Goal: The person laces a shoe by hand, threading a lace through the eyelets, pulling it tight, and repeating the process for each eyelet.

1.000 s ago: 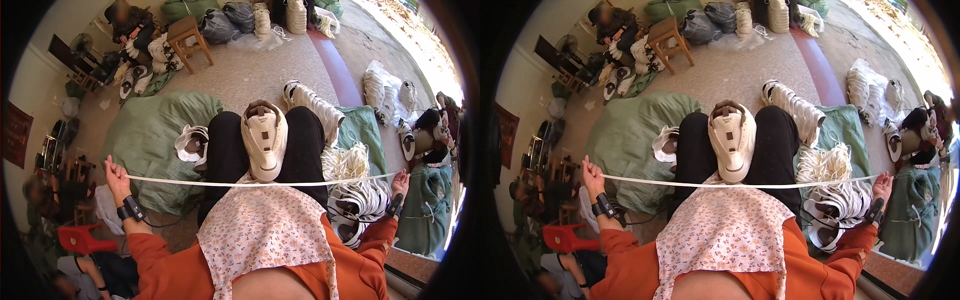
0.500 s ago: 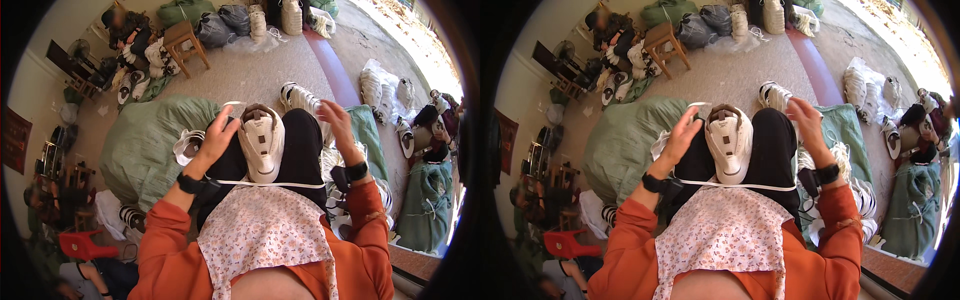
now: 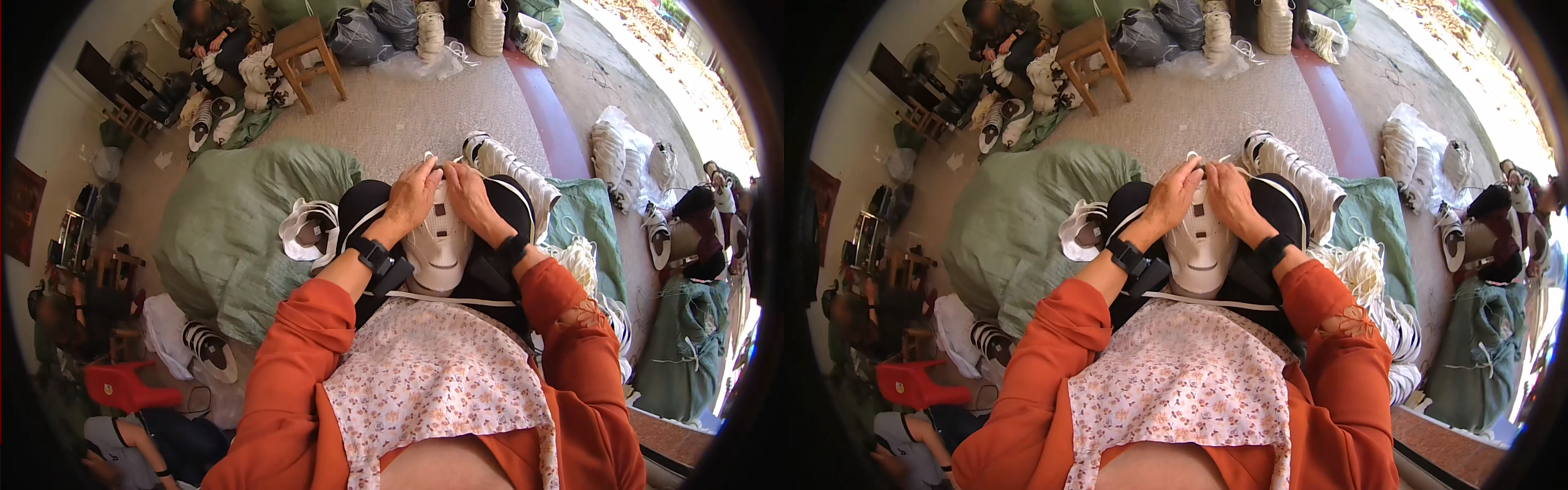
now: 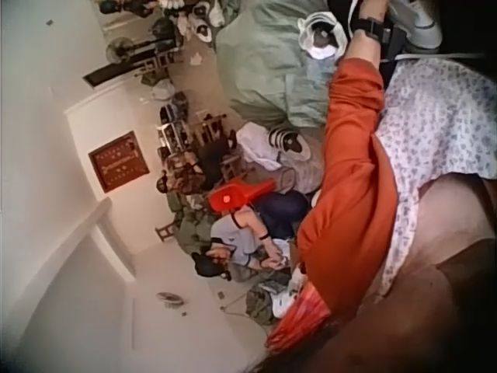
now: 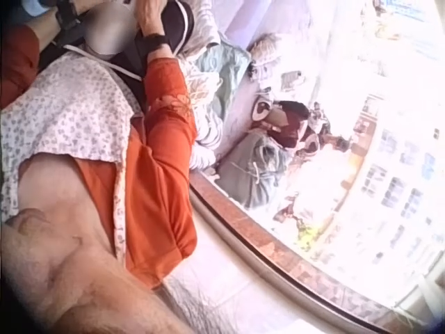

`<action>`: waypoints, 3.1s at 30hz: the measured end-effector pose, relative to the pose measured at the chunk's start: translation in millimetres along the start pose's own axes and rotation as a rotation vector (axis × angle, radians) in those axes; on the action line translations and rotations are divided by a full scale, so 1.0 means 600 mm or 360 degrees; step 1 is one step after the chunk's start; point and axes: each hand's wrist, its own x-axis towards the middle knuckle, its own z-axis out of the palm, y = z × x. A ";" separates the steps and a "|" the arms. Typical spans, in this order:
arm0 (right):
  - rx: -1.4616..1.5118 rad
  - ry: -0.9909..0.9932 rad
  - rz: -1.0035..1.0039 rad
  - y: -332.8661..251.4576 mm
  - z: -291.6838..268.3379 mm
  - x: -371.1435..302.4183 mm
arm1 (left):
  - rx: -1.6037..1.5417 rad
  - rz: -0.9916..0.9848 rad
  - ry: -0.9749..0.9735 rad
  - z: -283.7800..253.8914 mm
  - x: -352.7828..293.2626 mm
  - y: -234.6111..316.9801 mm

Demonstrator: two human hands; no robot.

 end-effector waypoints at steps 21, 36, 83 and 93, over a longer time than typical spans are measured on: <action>-0.0110 0.0344 -0.0480 -0.003 0.032 -0.009 | -0.0268 -0.0263 0.0283 0.005 -0.024 -0.003; 0.1330 -0.0075 0.0422 -0.025 -0.136 -0.205 | -0.1236 -0.0653 -0.0249 -0.187 -0.131 0.075; 0.0219 -0.0058 -0.0152 -0.061 -0.063 -0.197 | -0.0636 -0.0224 -0.0550 -0.082 -0.146 0.059; 0.0144 0.0096 -0.0211 -0.054 -0.044 -0.193 | -0.0675 -0.0226 -0.0565 -0.081 -0.146 0.060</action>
